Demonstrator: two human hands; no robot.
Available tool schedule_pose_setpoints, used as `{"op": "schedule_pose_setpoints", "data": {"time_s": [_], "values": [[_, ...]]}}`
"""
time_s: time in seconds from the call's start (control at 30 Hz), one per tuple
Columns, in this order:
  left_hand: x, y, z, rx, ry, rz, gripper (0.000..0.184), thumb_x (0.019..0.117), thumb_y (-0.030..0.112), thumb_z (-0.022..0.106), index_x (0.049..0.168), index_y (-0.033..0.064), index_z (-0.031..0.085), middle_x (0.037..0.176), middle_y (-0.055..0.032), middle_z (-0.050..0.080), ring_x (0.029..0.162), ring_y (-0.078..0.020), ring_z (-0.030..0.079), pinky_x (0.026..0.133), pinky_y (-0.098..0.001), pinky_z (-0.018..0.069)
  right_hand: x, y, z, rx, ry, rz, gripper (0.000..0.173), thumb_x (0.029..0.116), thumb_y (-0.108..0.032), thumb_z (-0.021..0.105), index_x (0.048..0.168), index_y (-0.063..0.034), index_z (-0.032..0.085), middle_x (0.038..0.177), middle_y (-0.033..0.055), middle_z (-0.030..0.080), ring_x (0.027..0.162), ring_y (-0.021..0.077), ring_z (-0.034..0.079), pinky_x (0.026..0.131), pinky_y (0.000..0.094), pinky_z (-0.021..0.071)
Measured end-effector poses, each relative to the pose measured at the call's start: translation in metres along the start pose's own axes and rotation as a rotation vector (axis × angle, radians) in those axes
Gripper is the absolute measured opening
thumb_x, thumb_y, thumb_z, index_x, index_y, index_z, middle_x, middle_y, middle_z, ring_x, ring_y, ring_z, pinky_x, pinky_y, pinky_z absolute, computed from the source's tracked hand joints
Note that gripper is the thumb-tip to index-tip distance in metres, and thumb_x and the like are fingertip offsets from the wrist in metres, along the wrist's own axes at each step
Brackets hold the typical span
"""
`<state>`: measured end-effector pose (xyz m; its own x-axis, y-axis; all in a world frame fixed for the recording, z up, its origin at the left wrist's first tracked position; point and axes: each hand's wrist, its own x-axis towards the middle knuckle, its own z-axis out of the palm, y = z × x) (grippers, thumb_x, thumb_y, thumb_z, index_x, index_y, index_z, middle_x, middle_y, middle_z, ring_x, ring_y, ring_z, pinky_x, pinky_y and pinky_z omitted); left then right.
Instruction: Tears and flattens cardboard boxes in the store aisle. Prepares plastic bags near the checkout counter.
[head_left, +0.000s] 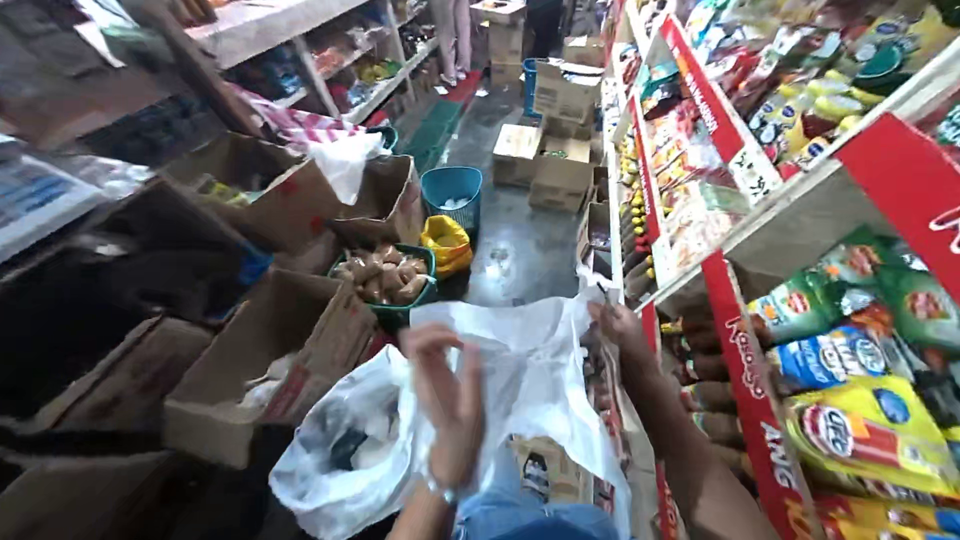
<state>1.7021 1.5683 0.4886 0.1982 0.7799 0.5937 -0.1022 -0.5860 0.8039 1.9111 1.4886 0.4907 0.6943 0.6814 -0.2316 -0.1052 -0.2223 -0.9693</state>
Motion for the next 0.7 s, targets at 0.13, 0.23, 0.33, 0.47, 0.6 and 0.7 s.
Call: {"op": "schedule_pose_setpoints", "data": {"time_s": [0.13,0.23,0.33,0.47,0.6,0.7], "values": [[0.008,-0.025,0.085,-0.242,-0.522,-0.576,0.059,0.1004,0.031,0.053,0.142,-0.0089,0.043,0.135,-0.0186,0.058,0.115,-0.0154,0.061,0.091,-0.0336,0.0525,0.080,-0.004,-0.003,-0.032,-0.009,0.008,0.019,0.1041,-0.014,0.054,0.102,0.0016,0.065,0.081,0.0031,0.068,0.073,0.0066,0.066,0.072,0.0293,0.0575],[0.063,-0.105,0.139,-0.496,-0.526,-0.837,0.058,0.1001,0.032,0.048,0.145,-0.0021,0.037,0.126,-0.0055,0.057,0.108,-0.0055,0.058,0.092,-0.0288,0.0521,0.148,-0.004,0.008,-0.015,-0.178,-0.043,0.015,0.1009,-0.009,0.055,0.103,0.0017,0.066,0.082,0.0008,0.069,0.074,0.0031,0.065,0.073,0.0260,0.0574],[0.115,-0.210,0.175,-0.423,-0.627,-0.578,0.038,0.0953,0.015,0.059,0.127,-0.0067,0.055,0.111,-0.0043,0.067,0.099,-0.0041,0.064,0.090,-0.0265,0.0544,0.231,-0.015,0.014,-0.140,-0.284,-0.099,0.013,0.0970,-0.010,0.061,0.100,-0.0007,0.069,0.082,-0.0015,0.070,0.076,0.0006,0.066,0.075,0.0247,0.0571],[0.248,-0.251,0.189,0.209,-0.789,-0.288,0.014,0.0904,-0.003,0.063,0.100,-0.0107,0.071,0.094,-0.0230,0.071,0.089,-0.0313,0.071,0.086,-0.0457,0.0562,0.356,-0.056,0.013,-0.275,-0.278,-0.113,0.020,0.1005,-0.013,0.057,0.106,0.0014,0.070,0.091,0.0035,0.070,0.083,0.0048,0.066,0.082,0.0299,0.0561],[0.372,-0.306,0.209,0.219,-0.934,-0.361,0.017,0.0982,0.006,0.062,0.103,-0.0065,0.073,0.089,-0.0148,0.074,0.081,-0.0186,0.072,0.084,-0.0359,0.0579,0.470,-0.103,0.012,-0.351,-0.240,-0.079,0.019,0.1031,-0.013,0.055,0.102,0.0003,0.068,0.084,0.0001,0.068,0.075,0.0016,0.063,0.076,0.0264,0.0549],[0.449,-0.341,0.236,0.167,-1.075,-0.431,0.020,0.0999,0.012,0.063,0.100,-0.0047,0.074,0.087,-0.0112,0.074,0.080,-0.0124,0.069,0.082,-0.0324,0.0551,0.550,-0.123,0.020,-0.339,-0.244,-0.112,0.017,0.1017,-0.014,0.056,0.099,-0.0020,0.068,0.083,-0.0030,0.067,0.074,-0.0008,0.062,0.074,0.0238,0.0544]]}}
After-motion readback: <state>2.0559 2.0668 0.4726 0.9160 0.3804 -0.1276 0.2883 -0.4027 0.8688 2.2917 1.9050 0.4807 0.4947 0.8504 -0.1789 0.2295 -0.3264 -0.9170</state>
